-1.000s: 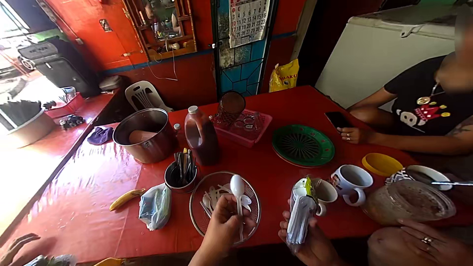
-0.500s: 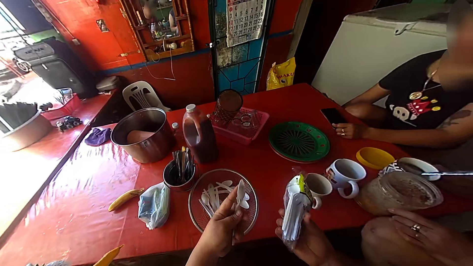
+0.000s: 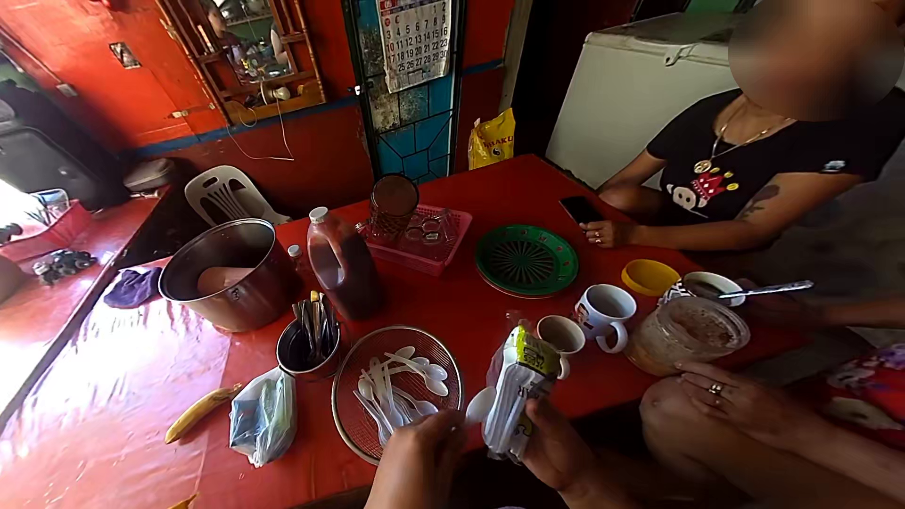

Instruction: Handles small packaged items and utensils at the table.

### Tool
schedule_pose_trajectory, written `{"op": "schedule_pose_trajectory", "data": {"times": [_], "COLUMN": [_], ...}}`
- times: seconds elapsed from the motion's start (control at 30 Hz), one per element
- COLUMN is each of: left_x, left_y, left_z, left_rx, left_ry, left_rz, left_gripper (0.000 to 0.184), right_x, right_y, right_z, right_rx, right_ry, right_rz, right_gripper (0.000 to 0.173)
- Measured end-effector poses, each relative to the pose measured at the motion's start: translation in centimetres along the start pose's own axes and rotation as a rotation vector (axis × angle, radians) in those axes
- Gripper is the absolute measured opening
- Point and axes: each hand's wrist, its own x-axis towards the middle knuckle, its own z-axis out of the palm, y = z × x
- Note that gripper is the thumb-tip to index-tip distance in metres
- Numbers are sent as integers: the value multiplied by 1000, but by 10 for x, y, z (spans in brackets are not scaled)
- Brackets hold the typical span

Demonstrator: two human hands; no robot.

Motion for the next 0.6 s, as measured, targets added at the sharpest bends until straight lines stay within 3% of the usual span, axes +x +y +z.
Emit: {"op": "schedule_pose_trajectory", "data": {"times": [0.07, 0.2, 0.43, 0.6], "left_x": [-1, 6, 21, 27], "left_y": [9, 17, 16, 14], "left_z": [7, 20, 30, 42], "left_rx": [229, 409, 228, 217], "left_ry": [77, 222, 307, 395], "left_rz": [7, 56, 48, 92], "left_gripper": [26, 25, 13, 11], "right_x": [0, -3, -9, -11], "right_y": [3, 9, 18, 19], "right_z": [3, 14, 27, 32], "right_rx": [-41, -83, -87, -71], "right_ry": [41, 97, 75, 83], "right_rz": [-9, -2, 17, 30], "right_gripper": [70, 75, 80, 67]}}
